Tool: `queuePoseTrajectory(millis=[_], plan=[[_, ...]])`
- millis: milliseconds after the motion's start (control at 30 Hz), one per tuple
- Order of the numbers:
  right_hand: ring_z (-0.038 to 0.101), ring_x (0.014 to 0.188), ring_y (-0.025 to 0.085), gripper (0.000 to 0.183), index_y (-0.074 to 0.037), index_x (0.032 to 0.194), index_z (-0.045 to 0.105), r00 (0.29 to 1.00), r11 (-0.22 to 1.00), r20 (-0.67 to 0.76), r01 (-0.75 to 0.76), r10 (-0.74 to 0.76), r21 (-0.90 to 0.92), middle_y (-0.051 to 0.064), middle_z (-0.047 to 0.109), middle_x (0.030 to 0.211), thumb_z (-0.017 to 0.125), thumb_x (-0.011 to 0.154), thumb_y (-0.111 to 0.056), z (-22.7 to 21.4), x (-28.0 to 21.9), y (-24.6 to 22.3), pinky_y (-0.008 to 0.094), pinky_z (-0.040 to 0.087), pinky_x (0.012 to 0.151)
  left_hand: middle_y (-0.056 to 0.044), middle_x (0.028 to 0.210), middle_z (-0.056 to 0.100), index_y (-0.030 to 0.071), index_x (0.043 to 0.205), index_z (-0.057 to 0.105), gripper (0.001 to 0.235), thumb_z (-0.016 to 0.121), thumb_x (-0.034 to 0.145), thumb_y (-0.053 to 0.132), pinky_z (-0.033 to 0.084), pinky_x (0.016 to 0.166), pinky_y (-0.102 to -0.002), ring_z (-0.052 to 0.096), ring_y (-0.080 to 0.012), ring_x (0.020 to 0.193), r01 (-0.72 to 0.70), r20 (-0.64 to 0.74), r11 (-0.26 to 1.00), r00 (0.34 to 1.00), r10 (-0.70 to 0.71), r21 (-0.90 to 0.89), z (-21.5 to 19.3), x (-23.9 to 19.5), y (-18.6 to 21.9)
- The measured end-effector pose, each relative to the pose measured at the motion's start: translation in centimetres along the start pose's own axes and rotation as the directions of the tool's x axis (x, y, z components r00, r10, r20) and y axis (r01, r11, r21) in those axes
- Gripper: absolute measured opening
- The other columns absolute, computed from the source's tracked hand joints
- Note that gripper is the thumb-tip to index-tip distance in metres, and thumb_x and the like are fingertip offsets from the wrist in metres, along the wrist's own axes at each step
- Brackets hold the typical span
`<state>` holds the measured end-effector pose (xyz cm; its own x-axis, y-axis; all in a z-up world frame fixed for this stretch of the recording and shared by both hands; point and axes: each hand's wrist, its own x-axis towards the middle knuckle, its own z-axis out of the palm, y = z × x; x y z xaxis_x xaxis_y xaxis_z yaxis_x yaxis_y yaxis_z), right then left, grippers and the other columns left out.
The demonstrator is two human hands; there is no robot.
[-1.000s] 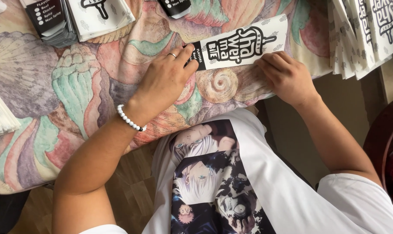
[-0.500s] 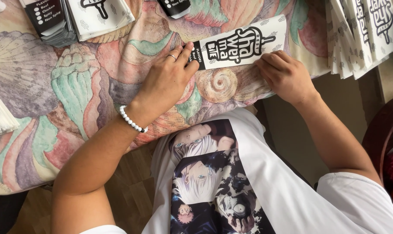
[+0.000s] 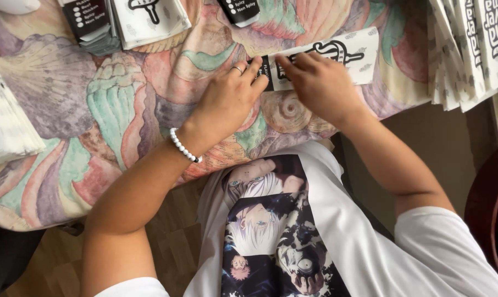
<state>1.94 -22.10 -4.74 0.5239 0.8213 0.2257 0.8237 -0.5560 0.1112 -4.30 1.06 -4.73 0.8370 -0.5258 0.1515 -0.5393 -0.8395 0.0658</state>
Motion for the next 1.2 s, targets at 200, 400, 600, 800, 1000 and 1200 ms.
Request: queuePoseTrajectory(millis=[200,400,600,800,1000,1200], plan=[[0.059,0.069,0.014,0.023,-0.008,0.122,0.076,0.997,1.000,-0.077,0.000,0.000,0.005,0.001,0.070,0.084,0.069,0.106,-0.023,1.7,3.1,-1.6,0.027,0.052,0.060,-0.022,0.142,0.060,0.012,0.106,0.064,0.012,0.060,0.097,0.008,0.059,0.088,-0.038,0.065,-0.0322,0.113,-0.006,-0.036,0.999,0.999,0.008,0.054,0.0,-0.2,0.3],[0.060,0.062,0.020,0.016,-0.014,0.097,0.079,0.993,0.999,-0.105,-0.050,0.051,0.012,0.000,0.063,0.072,0.063,0.099,-0.013,1.1,1.5,3.3,0.034,0.048,0.048,-0.026,0.140,0.061,0.009,0.101,0.064,0.014,0.061,0.093,-0.003,0.064,0.067,-0.032,0.066,-0.0392,0.118,-0.007,-0.018,1.000,1.000,0.007,0.002,-1.1,0.0,-0.1],[0.055,0.056,0.023,0.035,-0.014,0.075,0.068,0.950,0.969,-0.222,-0.237,0.218,-0.062,0.000,0.057,0.069,0.067,0.110,-0.019,3.0,-2.8,9.4,0.036,0.041,0.044,-0.025,0.142,0.058,0.009,0.109,0.066,0.021,0.060,0.091,-0.001,0.057,0.086,-0.039,0.066,-0.0357,0.112,-0.048,-0.032,0.999,0.998,0.048,0.004,-1.2,-0.3,-0.2],[0.058,0.057,0.021,0.017,-0.016,0.072,0.067,0.919,0.919,-0.167,-0.378,0.358,-0.110,-0.002,0.058,0.065,0.062,0.086,-0.008,2.7,-5.3,12.0,0.034,0.050,0.046,-0.028,0.151,0.043,0.033,0.155,0.042,0.091,0.046,0.081,-0.020,0.054,0.043,-0.022,0.056,-0.0194,0.073,-0.043,0.179,0.984,0.984,0.012,0.174,-1.7,-0.2,0.7],[0.068,0.086,0.023,0.010,-0.012,0.085,0.078,0.914,0.978,-0.353,-0.211,0.200,0.009,0.008,0.069,0.093,0.070,0.092,-0.013,1.5,-4.2,4.8,0.027,0.053,0.072,-0.033,0.132,0.060,0.027,0.138,0.064,0.044,0.058,0.096,0.016,0.055,0.094,-0.053,0.065,-0.0488,0.116,-0.061,-0.069,0.993,0.995,0.068,0.105,-1.8,-0.8,1.8],[0.069,0.099,0.026,0.011,-0.006,0.101,0.078,0.968,0.982,-0.247,0.086,-0.042,0.168,0.012,0.070,0.099,0.068,0.098,-0.010,-1.8,-4.1,0.6,0.033,0.058,0.086,-0.032,0.136,0.058,0.026,0.150,0.053,0.055,0.061,0.097,0.017,0.055,0.097,-0.054,0.064,-0.0454,0.120,-0.010,0.034,0.998,0.999,0.008,0.066,-2.2,-0.5,1.8]])
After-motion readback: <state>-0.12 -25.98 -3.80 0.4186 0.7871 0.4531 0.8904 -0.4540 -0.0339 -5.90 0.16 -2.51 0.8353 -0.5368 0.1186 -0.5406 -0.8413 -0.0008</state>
